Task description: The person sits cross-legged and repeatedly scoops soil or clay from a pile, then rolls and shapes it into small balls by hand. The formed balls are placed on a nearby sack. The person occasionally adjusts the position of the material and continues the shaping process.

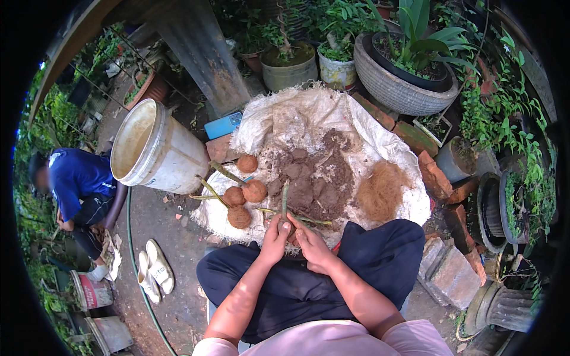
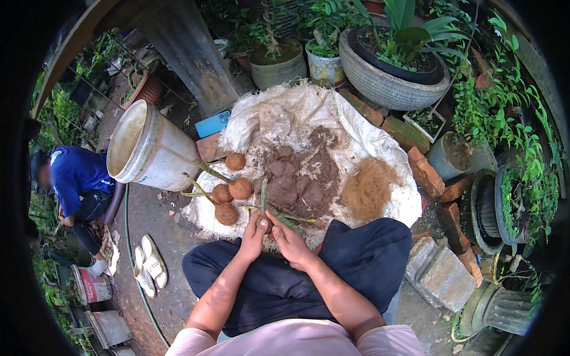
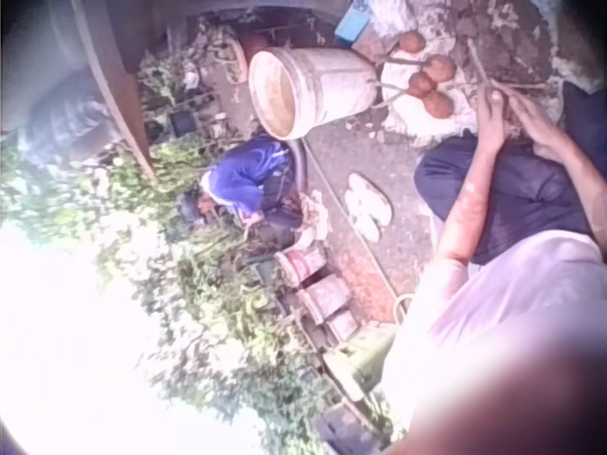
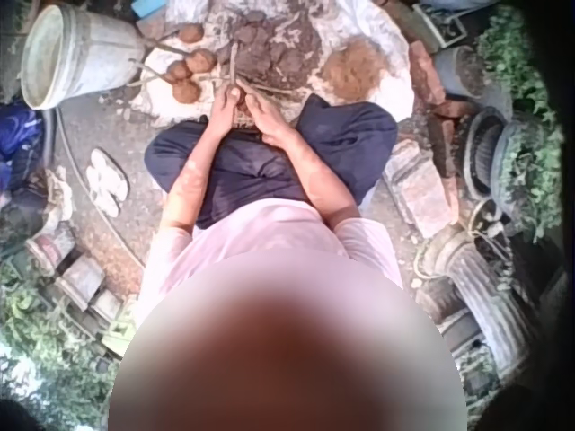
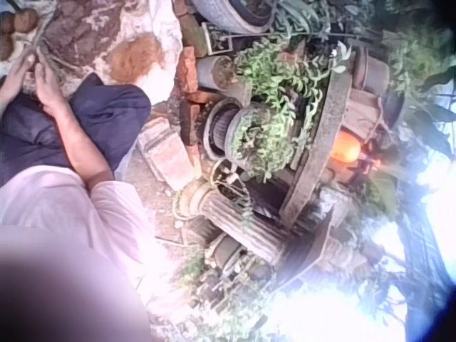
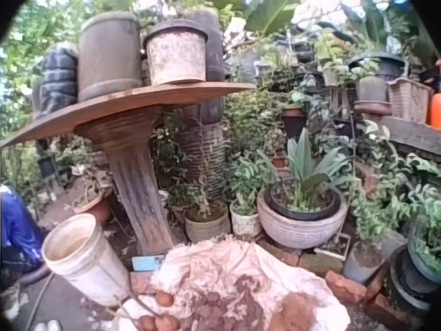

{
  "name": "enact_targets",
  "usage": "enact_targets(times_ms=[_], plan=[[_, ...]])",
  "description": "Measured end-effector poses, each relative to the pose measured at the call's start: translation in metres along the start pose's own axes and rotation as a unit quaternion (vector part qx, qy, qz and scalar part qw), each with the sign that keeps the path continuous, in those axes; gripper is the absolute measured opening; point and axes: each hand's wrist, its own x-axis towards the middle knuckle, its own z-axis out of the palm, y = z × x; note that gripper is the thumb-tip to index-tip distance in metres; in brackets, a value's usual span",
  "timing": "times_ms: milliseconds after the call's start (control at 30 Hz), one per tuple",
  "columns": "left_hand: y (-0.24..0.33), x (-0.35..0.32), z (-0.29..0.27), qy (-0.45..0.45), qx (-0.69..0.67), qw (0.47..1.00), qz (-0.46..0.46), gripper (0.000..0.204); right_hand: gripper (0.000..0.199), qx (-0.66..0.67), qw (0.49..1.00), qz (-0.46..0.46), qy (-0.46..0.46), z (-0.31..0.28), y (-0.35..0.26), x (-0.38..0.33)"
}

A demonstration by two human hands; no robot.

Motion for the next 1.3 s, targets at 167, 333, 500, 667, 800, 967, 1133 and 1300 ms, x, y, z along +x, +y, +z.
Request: enact_targets(times_ms=[167, 333, 500, 667, 800, 967, 1133, 1300], plan=[[0.013, 0.004, -0.004, 0.072, -0.173, 0.982, 0.017, 0.039, 0.038, -0.081, 0.993, -0.002, 0.08, -0.021, -0.016, 0.01], [0.023, 0.008, -0.012, 0.108, -0.242, 0.964, 0.01, 0.04, 0.04, -0.394, 0.909, -0.07, 0.114, -0.042, -0.028, 0.042], [0.028, 0.007, -0.013, 0.082, -0.232, 0.968, 0.049, 0.042, 0.042, -0.587, 0.788, -0.113, 0.143, -0.035, -0.013, 0.088], [0.032, 0.004, -0.02, 0.098, -0.281, 0.954, 0.038, 0.039, 0.029, -0.635, 0.759, -0.067, 0.129, -0.031, 0.011, 0.107], [0.033, 0.003, -0.023, 0.103, -0.281, 0.953, 0.04, 0.038, 0.022, -0.569, 0.793, -0.12, 0.182, -0.03, 0.008, 0.101], [0.029, 0.009, -0.013, 0.124, -0.278, 0.952, 0.038, 0.046, 0.017, -0.371, 0.909, -0.092, 0.168, -0.029, -0.017, 0.075], [0.025, 0.009, -0.014, 0.104, -0.284, 0.953, 0.013, 0.054, 0.02, -0.086, 0.991, -0.041, 0.098, -0.014, -0.028, 0.035], [0.022, 0.006, -0.012, 0.11, -0.294, 0.949, 0.016, 0.052, 0.034, -0.066, 0.994, -0.054, 0.064, -0.002, -0.037, 0.019]])
